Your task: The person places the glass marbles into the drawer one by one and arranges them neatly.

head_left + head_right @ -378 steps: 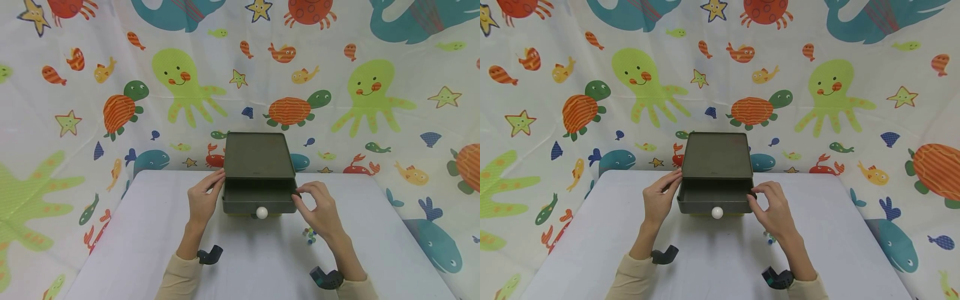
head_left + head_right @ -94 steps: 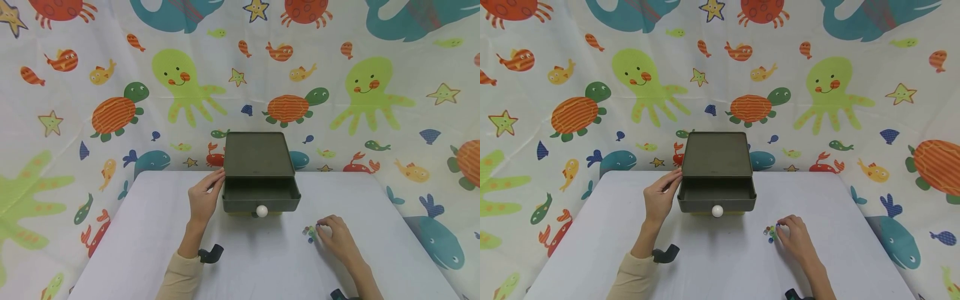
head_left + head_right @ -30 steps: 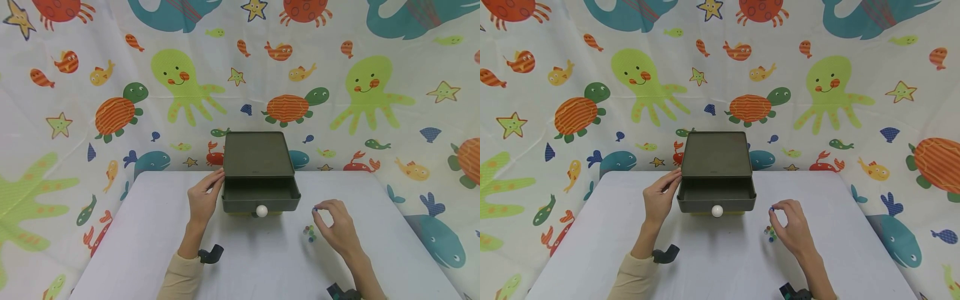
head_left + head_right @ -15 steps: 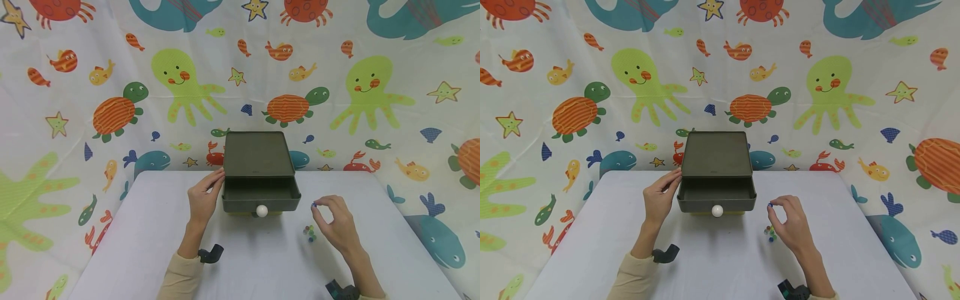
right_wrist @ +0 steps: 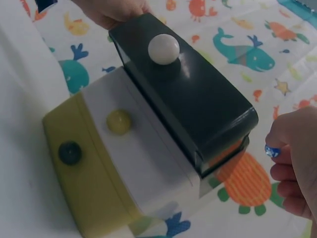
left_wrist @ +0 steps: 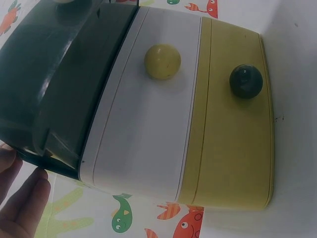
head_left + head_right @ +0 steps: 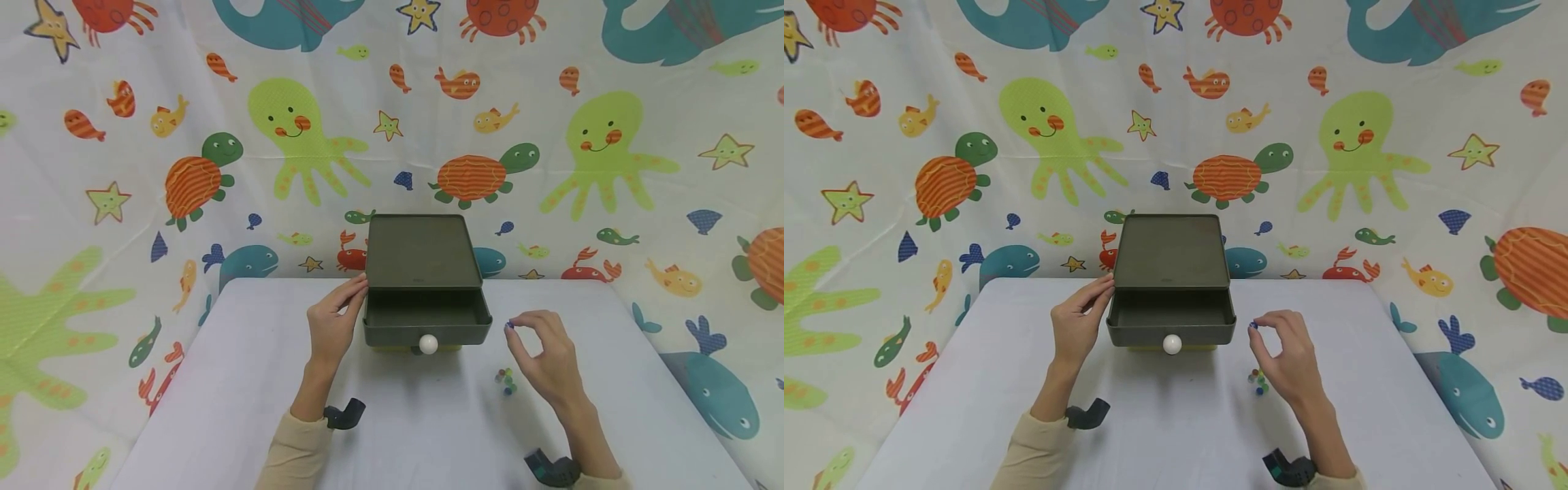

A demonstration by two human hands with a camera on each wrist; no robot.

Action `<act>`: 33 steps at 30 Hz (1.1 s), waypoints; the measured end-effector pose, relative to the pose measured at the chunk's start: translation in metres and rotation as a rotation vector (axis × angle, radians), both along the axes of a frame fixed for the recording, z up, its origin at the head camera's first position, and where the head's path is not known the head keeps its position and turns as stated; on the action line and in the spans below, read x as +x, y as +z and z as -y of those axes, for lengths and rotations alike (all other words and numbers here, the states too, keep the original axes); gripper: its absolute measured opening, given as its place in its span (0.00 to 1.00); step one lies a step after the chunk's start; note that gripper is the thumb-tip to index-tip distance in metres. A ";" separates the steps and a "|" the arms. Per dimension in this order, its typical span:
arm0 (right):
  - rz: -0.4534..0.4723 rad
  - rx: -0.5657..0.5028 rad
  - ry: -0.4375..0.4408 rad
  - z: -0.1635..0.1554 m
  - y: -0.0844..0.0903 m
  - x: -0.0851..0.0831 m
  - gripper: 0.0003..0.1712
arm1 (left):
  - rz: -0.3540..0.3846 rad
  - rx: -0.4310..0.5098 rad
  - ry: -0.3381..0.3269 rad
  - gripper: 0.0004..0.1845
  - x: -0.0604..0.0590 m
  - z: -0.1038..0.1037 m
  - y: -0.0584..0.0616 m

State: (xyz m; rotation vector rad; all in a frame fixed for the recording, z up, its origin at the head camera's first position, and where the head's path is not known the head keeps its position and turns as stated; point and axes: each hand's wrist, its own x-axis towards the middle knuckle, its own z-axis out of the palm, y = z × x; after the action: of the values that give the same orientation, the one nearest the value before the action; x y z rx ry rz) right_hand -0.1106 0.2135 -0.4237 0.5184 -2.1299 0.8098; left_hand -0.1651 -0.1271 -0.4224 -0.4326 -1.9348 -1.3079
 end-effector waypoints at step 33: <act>0.015 0.015 0.100 0.028 0.017 -0.013 0.16 | -0.003 -0.003 0.012 0.11 0.000 0.000 0.000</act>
State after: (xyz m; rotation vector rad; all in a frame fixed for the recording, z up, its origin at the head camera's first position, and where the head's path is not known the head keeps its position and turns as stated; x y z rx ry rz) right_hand -0.1236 0.1858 -0.4067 0.6335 -2.1389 0.8557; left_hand -0.1647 -0.1269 -0.4222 -0.4239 -1.9346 -1.2958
